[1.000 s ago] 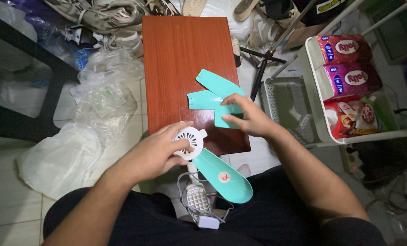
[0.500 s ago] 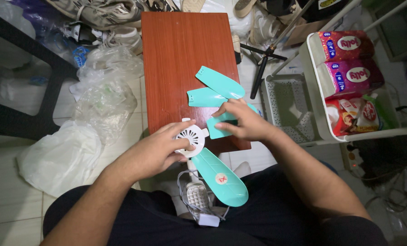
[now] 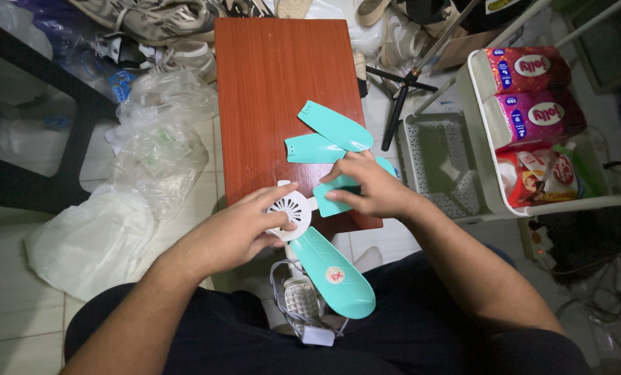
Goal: The person attaches light blue fan blades to a white central hub on a small wooden table. They repeatedly pick up blades, align them with the hub, and press them into place, occasionally removing and reattaching blades to adjust positioning.
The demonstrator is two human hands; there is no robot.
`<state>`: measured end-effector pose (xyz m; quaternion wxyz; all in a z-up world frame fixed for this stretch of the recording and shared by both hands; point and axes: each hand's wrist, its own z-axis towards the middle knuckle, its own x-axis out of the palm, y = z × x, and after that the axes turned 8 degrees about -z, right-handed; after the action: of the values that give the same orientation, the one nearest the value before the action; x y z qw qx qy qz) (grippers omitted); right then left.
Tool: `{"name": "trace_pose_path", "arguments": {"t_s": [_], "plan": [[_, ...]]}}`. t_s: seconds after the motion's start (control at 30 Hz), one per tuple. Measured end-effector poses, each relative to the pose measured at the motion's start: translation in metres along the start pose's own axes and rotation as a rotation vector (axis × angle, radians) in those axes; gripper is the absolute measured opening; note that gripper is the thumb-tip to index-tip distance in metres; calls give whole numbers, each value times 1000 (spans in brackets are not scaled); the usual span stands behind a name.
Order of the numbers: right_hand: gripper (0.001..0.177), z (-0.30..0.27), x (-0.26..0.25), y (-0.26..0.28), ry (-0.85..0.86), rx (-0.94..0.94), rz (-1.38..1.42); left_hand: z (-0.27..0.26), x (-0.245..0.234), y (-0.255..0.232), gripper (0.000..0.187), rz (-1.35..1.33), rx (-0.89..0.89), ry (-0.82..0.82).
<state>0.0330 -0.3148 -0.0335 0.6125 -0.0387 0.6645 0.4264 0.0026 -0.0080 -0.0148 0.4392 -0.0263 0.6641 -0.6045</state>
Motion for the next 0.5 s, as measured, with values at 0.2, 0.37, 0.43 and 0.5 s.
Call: {"name": "trace_pose_path", "arguments": {"t_s": [0.2,0.37,0.43,0.5], "plan": [[24,1,-3,3,-1,-17,-45,0,1,2,30,1,15,10],[25,3,-3,4,7,-11,-38,-1,0,2,29,9,15,13],[26,2,-2,4,-6,-3,-41,-1,-1,2,28,5,12,14],[27,1,-2,6,-11,12,-43,-1,-1,2,28,1,1,18]]}}
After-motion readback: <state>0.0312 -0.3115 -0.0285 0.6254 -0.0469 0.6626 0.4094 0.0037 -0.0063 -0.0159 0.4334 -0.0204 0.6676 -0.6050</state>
